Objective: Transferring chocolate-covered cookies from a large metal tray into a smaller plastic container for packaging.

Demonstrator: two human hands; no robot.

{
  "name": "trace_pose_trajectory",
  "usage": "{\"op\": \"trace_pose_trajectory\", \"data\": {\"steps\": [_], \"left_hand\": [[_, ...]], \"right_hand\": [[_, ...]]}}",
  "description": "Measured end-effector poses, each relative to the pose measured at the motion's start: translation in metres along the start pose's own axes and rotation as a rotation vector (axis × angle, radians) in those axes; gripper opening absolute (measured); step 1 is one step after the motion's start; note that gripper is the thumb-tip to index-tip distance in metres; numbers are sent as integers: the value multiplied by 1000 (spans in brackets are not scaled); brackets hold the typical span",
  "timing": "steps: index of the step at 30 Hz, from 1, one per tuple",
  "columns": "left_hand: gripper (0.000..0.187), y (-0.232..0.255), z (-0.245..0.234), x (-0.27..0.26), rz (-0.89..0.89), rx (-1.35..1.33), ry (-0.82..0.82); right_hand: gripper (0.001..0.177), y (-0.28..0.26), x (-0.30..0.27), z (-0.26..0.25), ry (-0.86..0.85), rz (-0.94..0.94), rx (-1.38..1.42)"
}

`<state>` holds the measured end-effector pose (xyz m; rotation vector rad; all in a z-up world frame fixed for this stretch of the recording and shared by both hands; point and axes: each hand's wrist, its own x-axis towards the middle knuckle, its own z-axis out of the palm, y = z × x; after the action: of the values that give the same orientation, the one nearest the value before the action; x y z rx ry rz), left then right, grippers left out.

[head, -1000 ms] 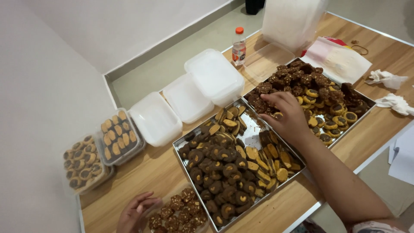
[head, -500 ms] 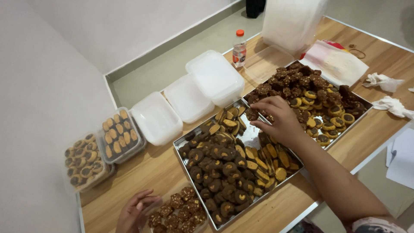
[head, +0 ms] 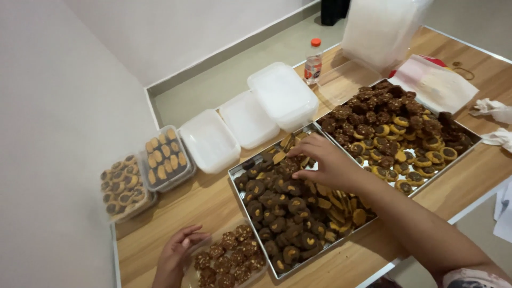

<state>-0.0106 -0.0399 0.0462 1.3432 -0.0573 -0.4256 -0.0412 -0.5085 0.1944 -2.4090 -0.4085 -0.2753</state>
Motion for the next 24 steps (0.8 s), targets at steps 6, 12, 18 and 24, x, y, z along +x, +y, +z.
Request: {"op": "trace_pose_trajectory", "data": {"steps": [6, 12, 18, 24], "left_hand": [[58, 14, 15, -8, 9, 6, 1], [56, 22, 20, -11, 8, 47, 14], [57, 24, 20, -9, 57, 150, -10], [53, 27, 24, -11, 34, 74, -35]], "right_hand": [[43, -31, 10, 7, -83, -28, 59], [45, -55, 16, 18, -129, -139, 57], [45, -71, 17, 33, -173, -279, 68], [45, -87, 16, 52, -164, -402, 53]]}}
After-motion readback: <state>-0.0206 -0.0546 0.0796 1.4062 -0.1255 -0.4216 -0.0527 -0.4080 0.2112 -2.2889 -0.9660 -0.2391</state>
